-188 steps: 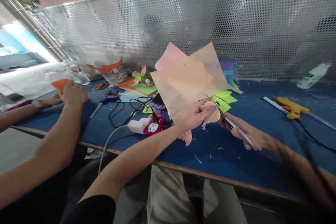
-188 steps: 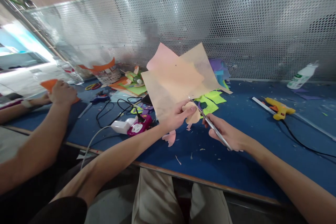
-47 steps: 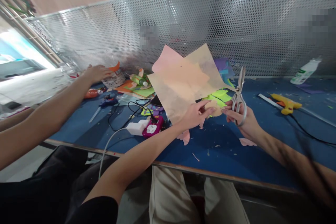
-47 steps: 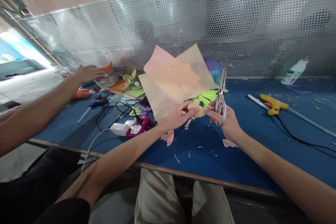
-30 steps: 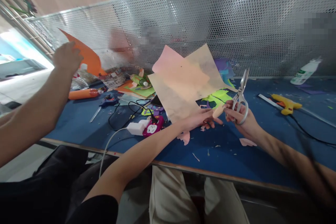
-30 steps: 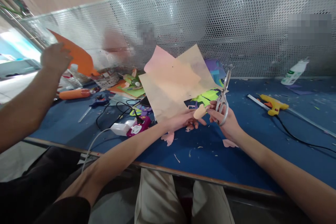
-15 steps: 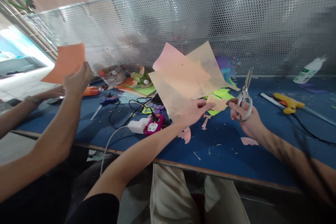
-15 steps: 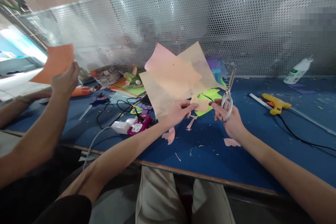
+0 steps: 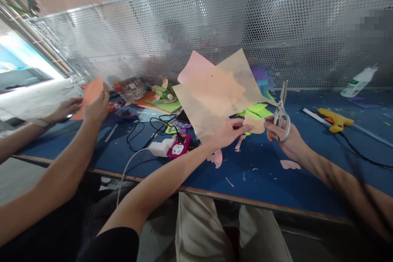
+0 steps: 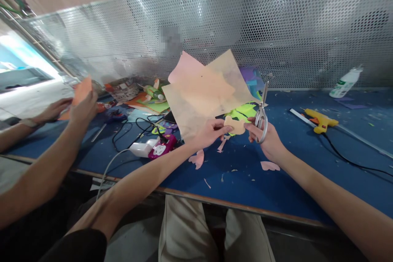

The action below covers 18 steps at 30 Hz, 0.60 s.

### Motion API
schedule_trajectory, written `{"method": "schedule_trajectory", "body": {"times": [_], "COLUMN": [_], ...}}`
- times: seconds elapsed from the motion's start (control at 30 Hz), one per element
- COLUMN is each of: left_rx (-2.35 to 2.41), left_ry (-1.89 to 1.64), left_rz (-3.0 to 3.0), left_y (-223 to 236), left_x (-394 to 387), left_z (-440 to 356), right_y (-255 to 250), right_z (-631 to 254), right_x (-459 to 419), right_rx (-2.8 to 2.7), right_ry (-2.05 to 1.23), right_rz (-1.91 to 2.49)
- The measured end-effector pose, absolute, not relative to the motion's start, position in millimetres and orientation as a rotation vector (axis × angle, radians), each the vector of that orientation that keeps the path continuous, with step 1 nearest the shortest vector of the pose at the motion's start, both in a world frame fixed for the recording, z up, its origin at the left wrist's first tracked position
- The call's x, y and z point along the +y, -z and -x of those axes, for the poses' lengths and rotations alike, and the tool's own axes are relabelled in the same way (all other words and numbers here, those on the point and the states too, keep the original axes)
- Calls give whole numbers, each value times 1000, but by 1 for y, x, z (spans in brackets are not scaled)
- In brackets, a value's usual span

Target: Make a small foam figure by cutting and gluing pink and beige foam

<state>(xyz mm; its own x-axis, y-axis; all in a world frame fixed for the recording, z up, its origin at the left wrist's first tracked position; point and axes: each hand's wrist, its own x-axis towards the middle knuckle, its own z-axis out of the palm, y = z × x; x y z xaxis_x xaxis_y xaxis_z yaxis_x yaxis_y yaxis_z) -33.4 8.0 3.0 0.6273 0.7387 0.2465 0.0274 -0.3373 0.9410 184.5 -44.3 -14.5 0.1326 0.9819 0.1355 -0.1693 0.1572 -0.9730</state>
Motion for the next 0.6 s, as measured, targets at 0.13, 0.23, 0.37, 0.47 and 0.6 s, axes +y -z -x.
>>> {"method": "schedule_trajectory", "body": {"times": [0.13, 0.23, 0.37, 0.47, 0.6], "left_rx": [579, 604, 723, 761, 729], "left_ry": [-771, -714, -675, -673, -698], "left_rz": [-1828, -1858, -1836, -1838, -1836], "left_y": [-3, -7, -13, -16, -16], "left_x": [4, -1, -6, -7, -7], "left_z": [33, 35, 38, 39, 39], "right_y": [17, 16, 15, 16, 15], "right_z": [-184, -180, -178, -179, -179], "right_x": [-44, -47, -49, -49, -49], "right_rx": [-1076, -1072, -1086, -1157, -1189], "right_ry": [-1177, -1136, -1058, -973, -915], "right_rz": [1070, 1094, 1088, 1133, 1187]}}
